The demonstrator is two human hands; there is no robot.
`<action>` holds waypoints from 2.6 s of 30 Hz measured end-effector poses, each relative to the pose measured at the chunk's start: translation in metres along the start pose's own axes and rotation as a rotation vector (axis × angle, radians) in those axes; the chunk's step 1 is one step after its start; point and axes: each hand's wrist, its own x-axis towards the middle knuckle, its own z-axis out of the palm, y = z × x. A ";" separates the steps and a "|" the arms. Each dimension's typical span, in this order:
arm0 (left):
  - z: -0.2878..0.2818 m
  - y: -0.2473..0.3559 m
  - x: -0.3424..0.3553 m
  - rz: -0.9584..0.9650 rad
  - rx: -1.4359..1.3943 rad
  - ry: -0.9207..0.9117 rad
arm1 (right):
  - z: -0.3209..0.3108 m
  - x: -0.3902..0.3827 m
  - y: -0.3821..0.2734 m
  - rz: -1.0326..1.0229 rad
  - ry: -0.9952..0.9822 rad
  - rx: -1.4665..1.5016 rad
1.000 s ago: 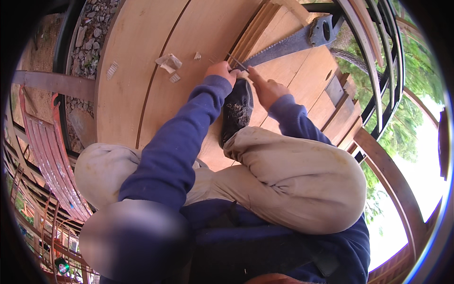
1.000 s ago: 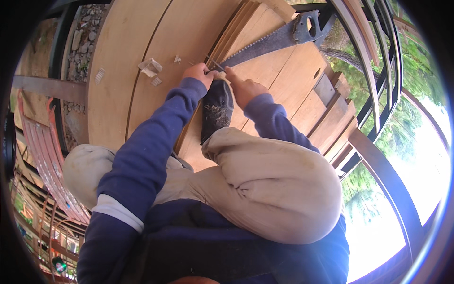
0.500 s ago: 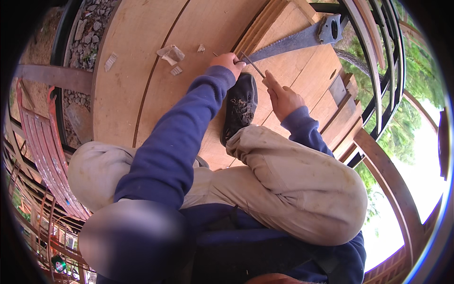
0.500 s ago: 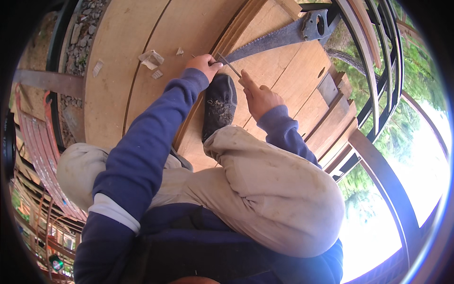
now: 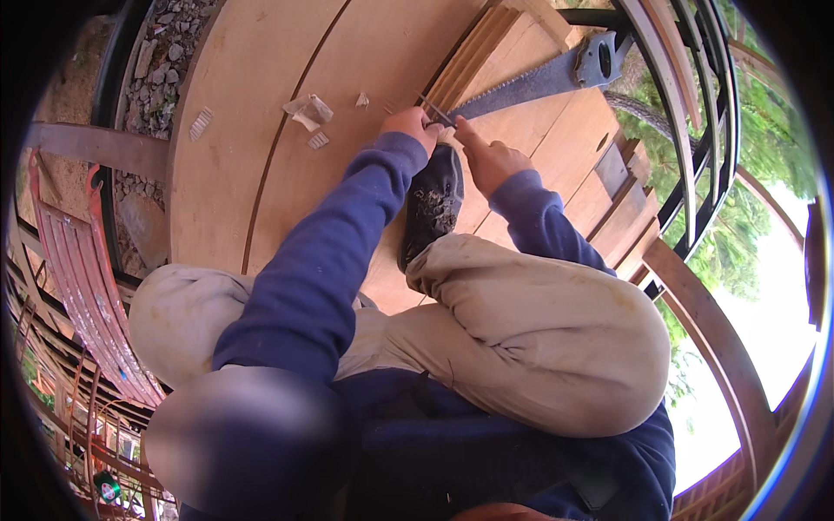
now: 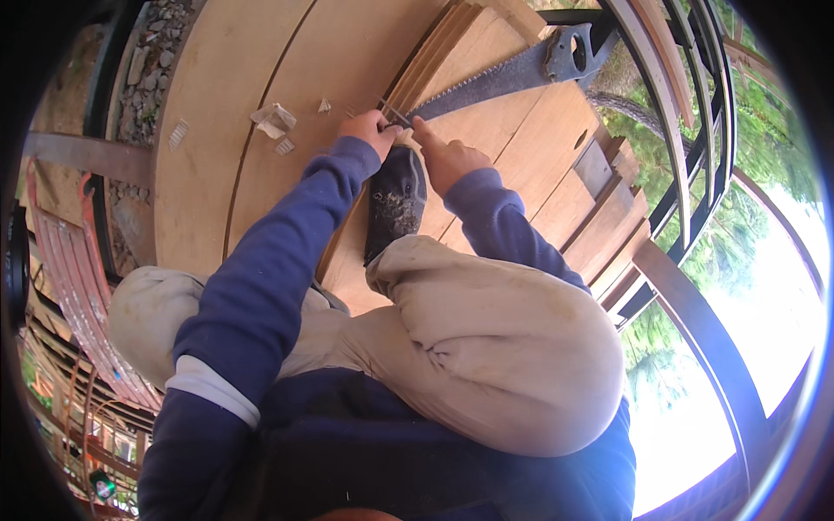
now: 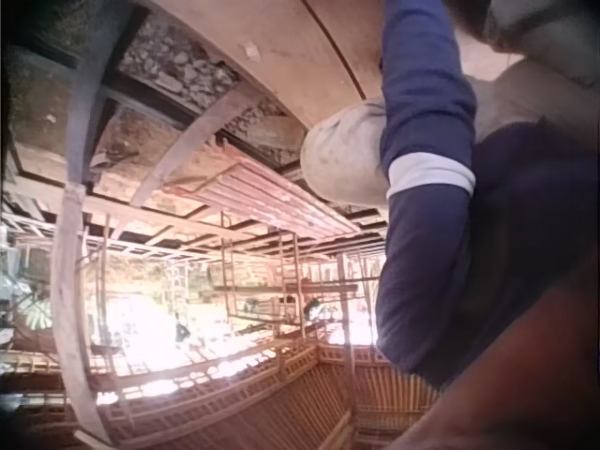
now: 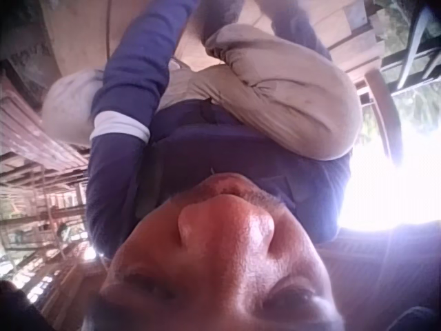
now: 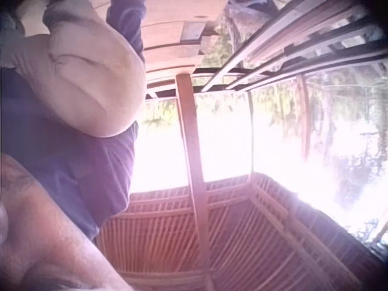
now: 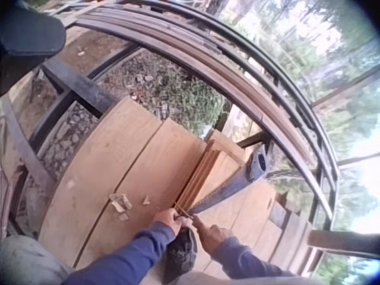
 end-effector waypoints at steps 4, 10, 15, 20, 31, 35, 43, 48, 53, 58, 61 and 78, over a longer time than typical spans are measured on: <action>-0.007 0.007 0.003 0.012 -0.009 -0.001 | -0.002 0.008 0.002 0.014 0.024 -0.030; -0.008 0.003 0.004 -0.014 -0.015 -0.051 | -0.002 -0.034 0.013 0.059 0.068 -0.019; -0.006 0.004 0.005 -0.024 -0.008 -0.043 | 0.002 -0.046 0.011 0.078 0.035 -0.032; -0.004 0.002 0.002 -0.030 -0.024 -0.016 | 0.005 -0.029 0.012 0.084 -0.024 -0.026; -0.002 0.002 0.005 0.000 -0.026 -0.013 | 0.013 0.000 0.020 -0.022 0.196 0.044; -0.002 -0.004 0.004 0.012 -0.040 -0.021 | 0.015 -0.031 0.018 0.037 0.115 0.024; -0.006 0.003 0.001 -0.023 -0.052 -0.003 | 0.011 -0.032 0.010 0.092 0.043 -0.015; 0.003 0.002 0.002 0.018 -0.012 0.036 | 0.013 0.014 0.008 -0.005 0.043 0.014; 0.001 0.000 0.006 0.033 -0.072 0.027 | 0.008 0.017 0.011 -0.020 0.052 0.004; -0.002 -0.018 0.004 0.076 -0.165 -0.028 | 0.024 -0.026 0.023 -0.019 0.190 0.098; -0.002 -0.018 0.005 0.089 -0.120 -0.038 | 0.021 -0.042 0.022 -0.006 0.146 0.069; -0.006 0.001 0.002 -0.005 -0.099 -0.039 | 0.021 -0.044 0.029 -0.042 0.121 -0.008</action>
